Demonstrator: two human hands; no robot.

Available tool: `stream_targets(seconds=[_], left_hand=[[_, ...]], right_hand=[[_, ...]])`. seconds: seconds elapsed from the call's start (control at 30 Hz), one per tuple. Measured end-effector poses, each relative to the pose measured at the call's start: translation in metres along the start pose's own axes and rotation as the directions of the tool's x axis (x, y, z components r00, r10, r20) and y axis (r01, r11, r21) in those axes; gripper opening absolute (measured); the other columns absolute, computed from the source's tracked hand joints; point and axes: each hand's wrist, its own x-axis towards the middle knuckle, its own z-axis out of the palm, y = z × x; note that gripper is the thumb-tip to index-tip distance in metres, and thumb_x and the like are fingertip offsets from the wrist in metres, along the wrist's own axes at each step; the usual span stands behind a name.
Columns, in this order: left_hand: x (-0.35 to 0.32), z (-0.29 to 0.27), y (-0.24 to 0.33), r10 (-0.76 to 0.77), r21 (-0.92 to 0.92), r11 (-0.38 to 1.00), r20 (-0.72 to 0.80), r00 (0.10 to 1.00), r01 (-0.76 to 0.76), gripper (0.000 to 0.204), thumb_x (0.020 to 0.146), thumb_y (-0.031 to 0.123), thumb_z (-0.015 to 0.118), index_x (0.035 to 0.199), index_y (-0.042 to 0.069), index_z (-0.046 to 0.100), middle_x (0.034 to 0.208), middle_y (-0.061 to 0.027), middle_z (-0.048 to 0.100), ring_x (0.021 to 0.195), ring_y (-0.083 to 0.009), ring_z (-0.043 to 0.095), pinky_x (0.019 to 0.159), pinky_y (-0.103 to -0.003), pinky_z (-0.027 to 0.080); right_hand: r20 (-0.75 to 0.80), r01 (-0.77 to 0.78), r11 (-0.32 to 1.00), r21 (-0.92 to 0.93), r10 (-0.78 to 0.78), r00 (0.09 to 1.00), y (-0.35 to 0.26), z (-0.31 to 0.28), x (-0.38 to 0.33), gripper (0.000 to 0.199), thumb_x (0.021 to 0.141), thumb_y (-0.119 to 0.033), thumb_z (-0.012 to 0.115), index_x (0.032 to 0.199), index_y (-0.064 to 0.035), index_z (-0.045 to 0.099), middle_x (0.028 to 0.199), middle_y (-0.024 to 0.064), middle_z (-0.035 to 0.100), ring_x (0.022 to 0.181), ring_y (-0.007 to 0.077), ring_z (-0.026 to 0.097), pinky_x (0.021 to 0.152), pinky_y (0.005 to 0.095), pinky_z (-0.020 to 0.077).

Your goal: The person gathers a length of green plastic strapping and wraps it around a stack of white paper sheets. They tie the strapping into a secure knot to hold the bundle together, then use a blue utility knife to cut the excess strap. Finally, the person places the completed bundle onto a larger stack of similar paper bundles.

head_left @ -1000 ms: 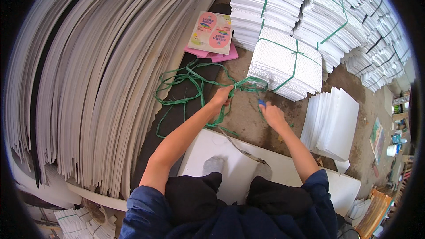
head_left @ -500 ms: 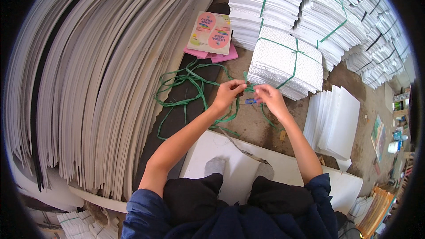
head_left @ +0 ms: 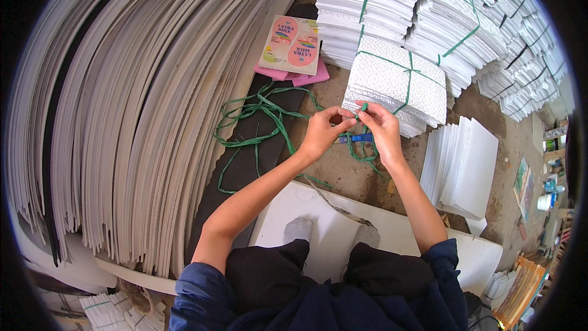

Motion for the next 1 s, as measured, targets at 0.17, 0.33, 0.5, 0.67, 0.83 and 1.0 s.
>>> stream_targets(seconds=[0.17, 0.33, 0.5, 0.67, 0.83, 1.0], left_hand=[[-0.001, 0.000, 0.005, 0.038, 0.040, 0.999, -0.022, 0.999, -0.037, 0.016, 0.078, 0.016, 0.064, 0.081, 0.001, 0.059, 0.073, -0.0032, 0.061, 0.067, -0.0071, 0.054, 0.061, -0.021, 0.043], [0.000, 0.005, 0.004, 0.058, -0.149, 0.987, -0.043, 0.997, -0.063, 0.014, 0.082, 0.015, 0.060, 0.082, 0.002, 0.058, 0.072, -0.0017, 0.059, 0.063, -0.0064, 0.051, 0.058, -0.022, 0.042], [0.004, -0.004, -0.001, 0.002, -0.116, 0.993, 0.052, 0.999, 0.004, 0.015, 0.084, 0.016, 0.058, 0.084, 0.001, 0.059, 0.069, 0.0000, 0.056, 0.060, -0.0053, 0.048, 0.054, -0.021, 0.040], [0.013, -0.032, -0.014, 0.034, 0.127, 0.991, 0.073, 0.997, -0.043, 0.016, 0.084, 0.017, 0.058, 0.087, 0.001, 0.060, 0.068, 0.0008, 0.054, 0.060, -0.0050, 0.046, 0.054, -0.020, 0.039], [0.018, -0.023, -0.017, 0.060, -0.141, 0.989, 0.033, 0.998, -0.055, 0.017, 0.084, 0.015, 0.057, 0.090, -0.001, 0.059, 0.073, -0.0014, 0.058, 0.065, -0.0062, 0.051, 0.059, -0.021, 0.044], [0.017, -0.007, -0.016, -0.008, -0.271, 0.962, 0.085, 0.996, 0.031, 0.018, 0.086, 0.015, 0.055, 0.093, -0.002, 0.057, 0.082, -0.0025, 0.057, 0.077, -0.0081, 0.053, 0.069, -0.023, 0.047]], right_hand=[[-0.029, 0.031, 0.999, 0.012, -0.031, 0.999, -0.003, 0.000, -0.001, 0.023, 0.081, -0.007, 0.058, 0.103, 0.0001, 0.058, 0.095, 0.0051, 0.060, 0.086, 0.0101, 0.055, 0.079, 0.0244, 0.0438], [-0.061, 0.061, 0.998, -0.014, -0.062, 0.996, -0.004, -0.002, -0.001, 0.024, 0.080, -0.008, 0.060, 0.102, -0.0003, 0.058, 0.088, 0.0027, 0.059, 0.078, 0.0081, 0.053, 0.073, 0.0229, 0.0434], [-0.169, 0.082, 0.996, -0.030, -0.086, 0.982, 0.001, -0.022, 0.010, 0.024, 0.079, -0.010, 0.061, 0.102, -0.0021, 0.059, 0.084, 0.0009, 0.057, 0.071, 0.0072, 0.051, 0.066, 0.0214, 0.0414], [-0.474, 0.211, 0.977, 0.040, -0.168, 0.864, -0.017, -0.085, 0.030, 0.028, 0.081, -0.012, 0.059, 0.105, 0.0007, 0.056, 0.087, 0.0033, 0.056, 0.073, 0.0115, 0.053, 0.071, 0.0242, 0.0433], [-0.372, 0.102, 0.927, 0.361, 0.043, 0.927, 0.002, -0.062, 0.020, 0.040, 0.082, -0.017, 0.059, 0.114, 0.0051, 0.047, 0.100, 0.0081, 0.053, 0.082, 0.0158, 0.054, 0.078, 0.0293, 0.0448], [0.067, -0.227, 0.940, 0.256, 0.217, 0.974, 0.017, -0.012, 0.003, 0.042, 0.083, -0.025, 0.059, 0.112, 0.0038, 0.050, 0.104, 0.0074, 0.054, 0.085, 0.0129, 0.053, 0.077, 0.0279, 0.0420]])
